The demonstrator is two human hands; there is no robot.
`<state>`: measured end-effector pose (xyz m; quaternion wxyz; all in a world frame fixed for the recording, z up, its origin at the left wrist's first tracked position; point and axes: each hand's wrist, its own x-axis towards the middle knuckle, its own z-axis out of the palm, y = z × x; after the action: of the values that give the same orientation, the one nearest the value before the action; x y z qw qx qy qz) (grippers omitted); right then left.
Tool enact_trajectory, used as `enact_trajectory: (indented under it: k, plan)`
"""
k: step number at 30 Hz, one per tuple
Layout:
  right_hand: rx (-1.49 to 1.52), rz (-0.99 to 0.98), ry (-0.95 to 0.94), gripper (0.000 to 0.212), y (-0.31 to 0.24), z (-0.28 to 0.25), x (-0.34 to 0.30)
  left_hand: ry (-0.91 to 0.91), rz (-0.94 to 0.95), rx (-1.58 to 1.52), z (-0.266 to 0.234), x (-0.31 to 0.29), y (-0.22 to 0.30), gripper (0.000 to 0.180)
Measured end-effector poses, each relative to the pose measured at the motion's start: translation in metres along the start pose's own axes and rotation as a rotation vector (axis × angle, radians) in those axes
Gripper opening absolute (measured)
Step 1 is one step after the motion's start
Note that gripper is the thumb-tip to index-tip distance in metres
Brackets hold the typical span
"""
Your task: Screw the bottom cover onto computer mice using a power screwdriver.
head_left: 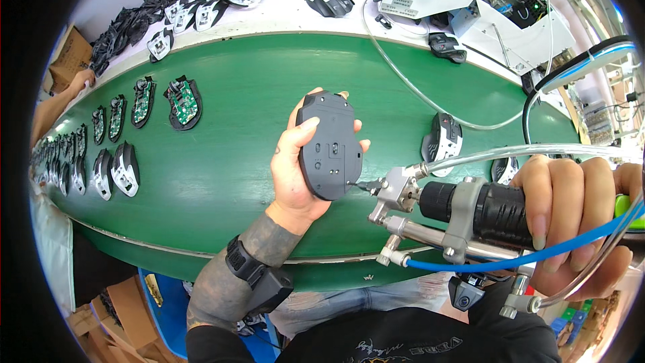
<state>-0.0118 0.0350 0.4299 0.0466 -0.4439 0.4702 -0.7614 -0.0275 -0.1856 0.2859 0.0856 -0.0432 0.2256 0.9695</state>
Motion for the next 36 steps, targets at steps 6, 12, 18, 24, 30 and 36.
enact_trajectory:
  k: [6,12,18,24,30,36]
  plan:
    - [-0.082,-0.102,0.188,0.049,-0.015,0.012,0.008,0.22,0.027,0.207,-0.005,0.006,-0.001,0.044]
    - [0.13,0.092,0.103,0.034,-0.022,0.015,0.006,0.119,-0.047,0.135,-0.006,0.0,-0.004,0.048]
    - [0.144,0.209,-0.036,0.031,-0.018,0.022,0.018,0.064,-0.068,0.1,-0.005,-0.005,-0.002,0.048]
    - [0.13,0.174,-0.087,0.029,-0.013,0.025,0.023,0.037,-0.086,0.084,-0.004,-0.008,-0.002,0.049]
    - [0.036,0.111,0.211,0.028,-0.014,0.04,0.007,0.011,-0.08,0.04,-0.004,-0.013,0.002,0.05]
    - [0.116,0.257,0.135,0.029,-0.017,0.046,0.015,-0.008,-0.116,0.059,-0.001,-0.019,0.002,0.049]
